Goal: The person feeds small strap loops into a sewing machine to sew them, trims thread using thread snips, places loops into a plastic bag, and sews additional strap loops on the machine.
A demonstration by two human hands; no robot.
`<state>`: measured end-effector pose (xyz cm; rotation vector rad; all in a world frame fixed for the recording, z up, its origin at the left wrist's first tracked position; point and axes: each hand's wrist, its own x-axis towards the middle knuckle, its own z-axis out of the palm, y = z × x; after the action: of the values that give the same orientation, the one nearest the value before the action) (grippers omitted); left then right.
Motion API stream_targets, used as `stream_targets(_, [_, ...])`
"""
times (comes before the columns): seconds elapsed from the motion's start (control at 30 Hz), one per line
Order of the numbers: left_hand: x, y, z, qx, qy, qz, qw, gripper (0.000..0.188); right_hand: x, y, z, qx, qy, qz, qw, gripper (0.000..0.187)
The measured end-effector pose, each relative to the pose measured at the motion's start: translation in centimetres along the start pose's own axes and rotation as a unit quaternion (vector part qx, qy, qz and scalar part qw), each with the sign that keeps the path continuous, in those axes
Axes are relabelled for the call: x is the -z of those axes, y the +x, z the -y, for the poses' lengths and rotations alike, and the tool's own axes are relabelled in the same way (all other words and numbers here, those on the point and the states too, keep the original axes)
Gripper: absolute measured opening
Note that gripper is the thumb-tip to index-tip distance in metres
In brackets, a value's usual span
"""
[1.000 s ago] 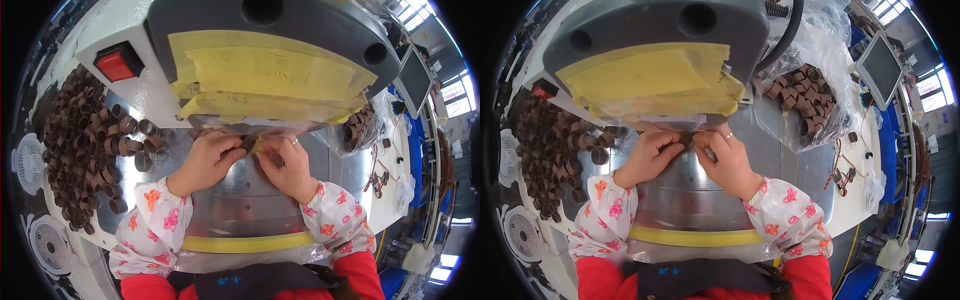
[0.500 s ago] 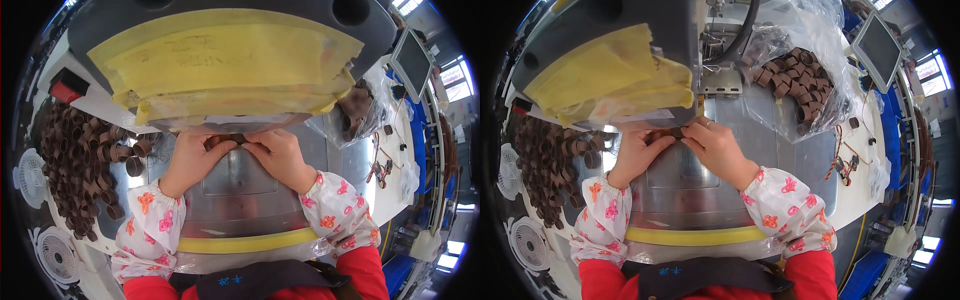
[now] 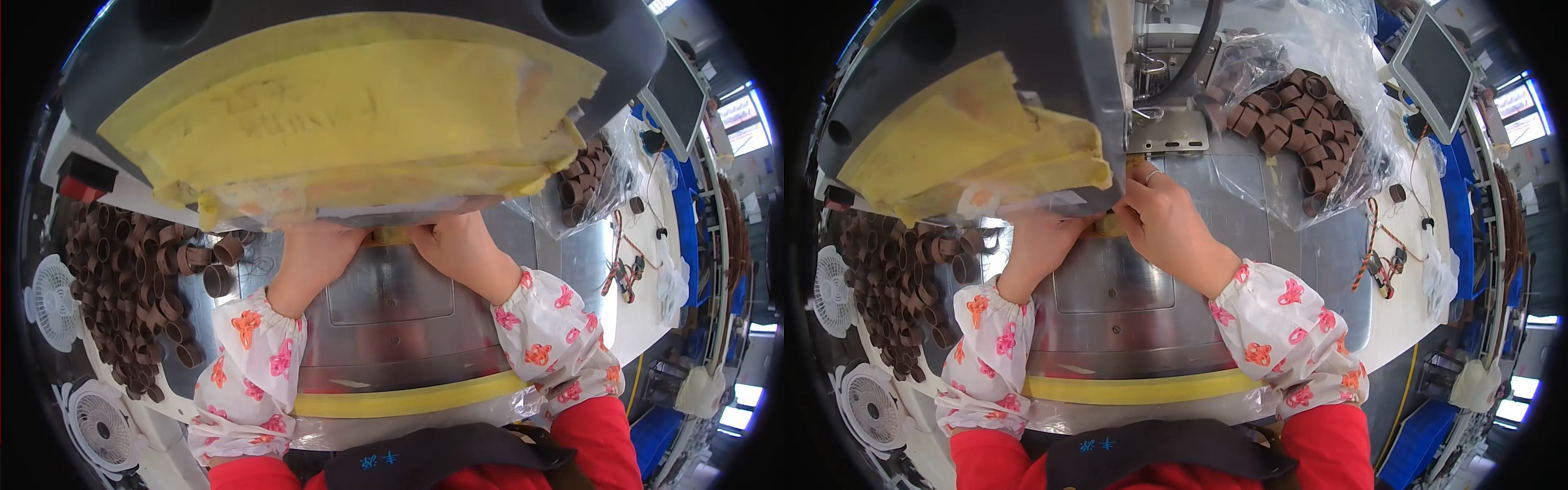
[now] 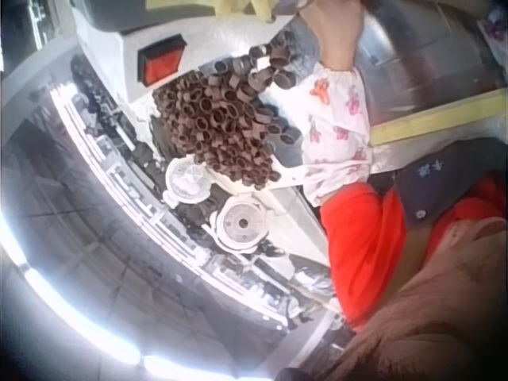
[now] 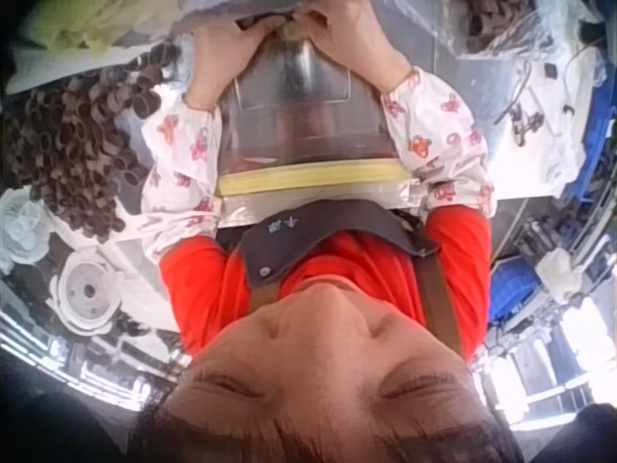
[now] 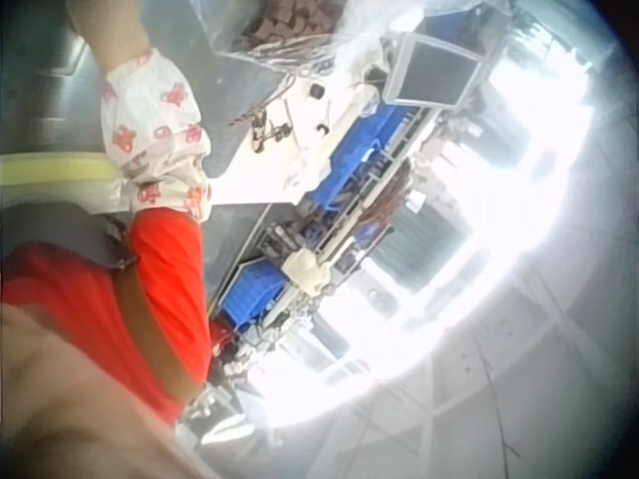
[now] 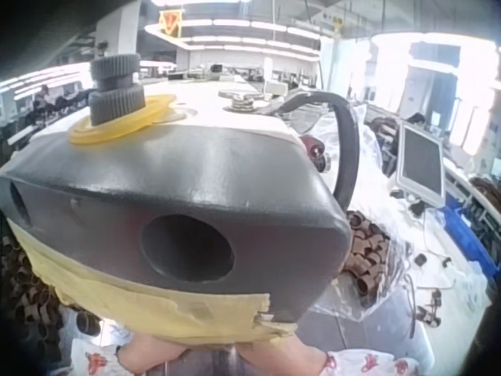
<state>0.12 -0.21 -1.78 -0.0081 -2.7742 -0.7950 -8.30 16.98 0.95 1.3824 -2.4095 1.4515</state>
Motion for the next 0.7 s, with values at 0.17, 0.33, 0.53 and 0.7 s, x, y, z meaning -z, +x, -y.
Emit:
stream_targets(0.17, [0.2, 0.4, 0.0, -0.115, 0.161, -0.043, 0.979, 0.022, 0.3, 0.3, 0.3, 0.031, -0.014, -0.01, 0.999, 0.014])
stream_targets(0.33, [-0.5, 0.5, -0.1, -0.064, 0.048, -0.069, 0.994, 0.017, 0.4, 0.2, 0.3, 0.007, -0.024, 0.0, 1.0, 0.02])
stream_targets(0.53, [-0.3, 0.8, -0.3, -0.017, -0.018, -0.075, 0.997, 0.017, 0.4, 0.3, 0.7, 0.003, -0.029, -0.004, 1.0, 0.018])
stream_targets(0.7, [-0.2, 1.1, -0.5, -0.005, -0.054, -0.08, 0.995, 0.015, 0.5, 0.1, 0.1, -0.001, -0.151, 0.011, 0.988, 0.005])
